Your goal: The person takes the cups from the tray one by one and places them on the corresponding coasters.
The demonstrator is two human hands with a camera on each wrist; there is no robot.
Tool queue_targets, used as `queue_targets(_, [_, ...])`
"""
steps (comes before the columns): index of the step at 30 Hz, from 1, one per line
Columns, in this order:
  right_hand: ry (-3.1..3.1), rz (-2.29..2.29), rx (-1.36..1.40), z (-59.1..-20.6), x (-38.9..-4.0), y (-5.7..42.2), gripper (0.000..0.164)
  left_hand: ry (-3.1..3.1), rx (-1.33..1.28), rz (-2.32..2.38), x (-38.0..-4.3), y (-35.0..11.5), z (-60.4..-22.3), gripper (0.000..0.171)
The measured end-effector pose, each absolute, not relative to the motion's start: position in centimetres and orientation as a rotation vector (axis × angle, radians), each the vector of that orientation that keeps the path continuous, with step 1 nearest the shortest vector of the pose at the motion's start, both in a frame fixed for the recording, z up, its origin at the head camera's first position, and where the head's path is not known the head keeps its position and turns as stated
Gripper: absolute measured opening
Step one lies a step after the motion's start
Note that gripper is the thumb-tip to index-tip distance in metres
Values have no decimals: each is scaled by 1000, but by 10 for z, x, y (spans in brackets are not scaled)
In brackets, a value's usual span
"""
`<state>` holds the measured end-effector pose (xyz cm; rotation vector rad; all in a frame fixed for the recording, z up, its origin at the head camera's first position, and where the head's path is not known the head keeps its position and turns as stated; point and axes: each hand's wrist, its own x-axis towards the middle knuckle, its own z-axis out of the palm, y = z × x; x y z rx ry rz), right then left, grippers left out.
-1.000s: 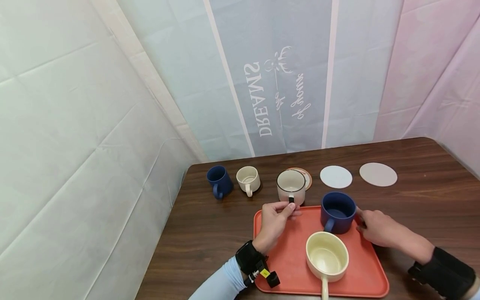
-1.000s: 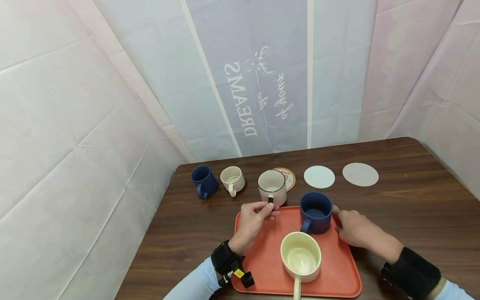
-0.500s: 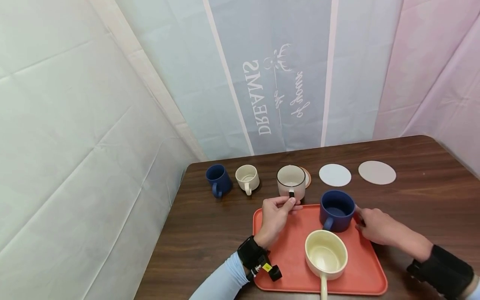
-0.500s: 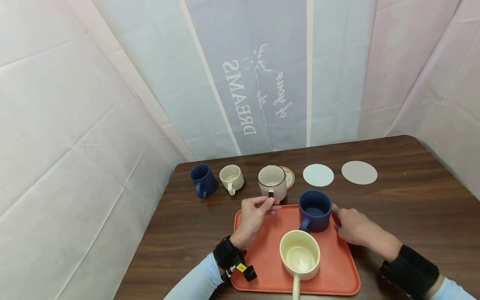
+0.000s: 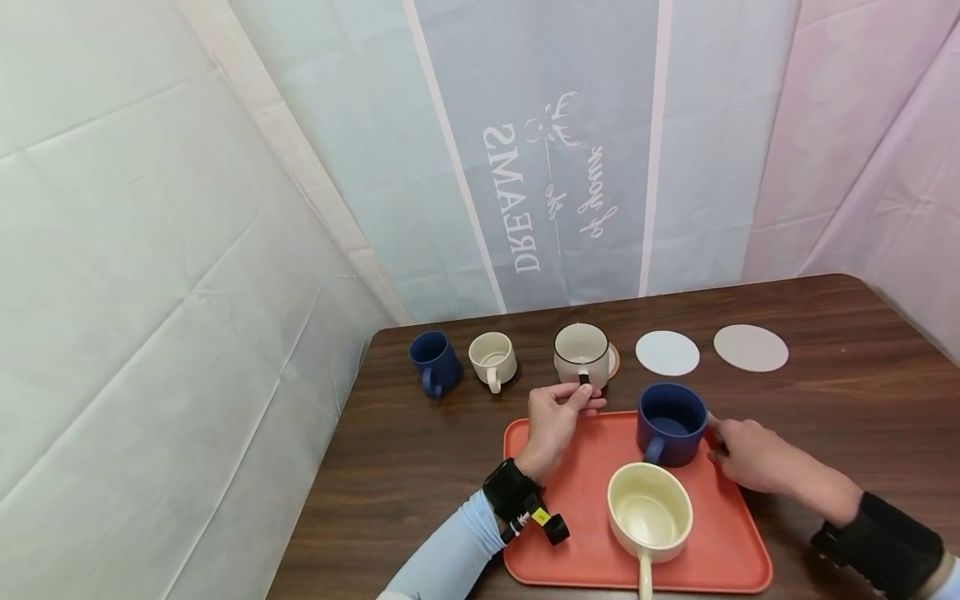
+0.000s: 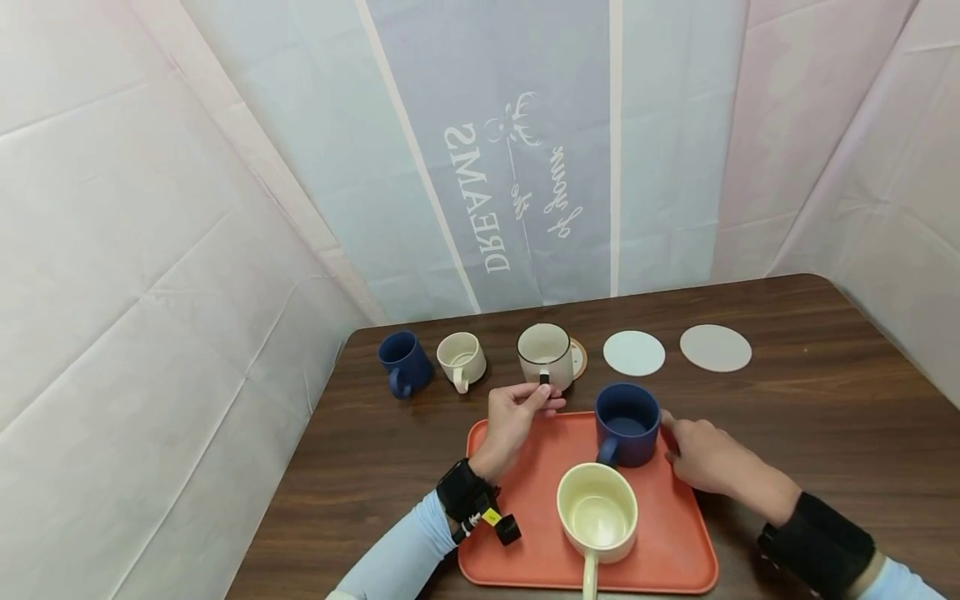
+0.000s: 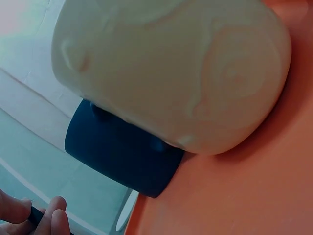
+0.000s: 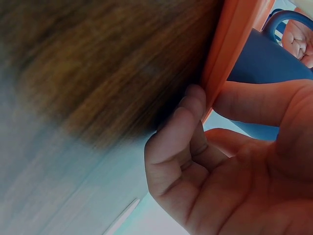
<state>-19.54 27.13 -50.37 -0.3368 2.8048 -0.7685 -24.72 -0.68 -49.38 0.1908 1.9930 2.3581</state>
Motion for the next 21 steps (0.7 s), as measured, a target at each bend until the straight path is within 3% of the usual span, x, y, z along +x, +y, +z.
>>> queue_targets(21, [2791,-781,-306,-502,-195,270,54,2052,194,2357,-276,3,-508,22])
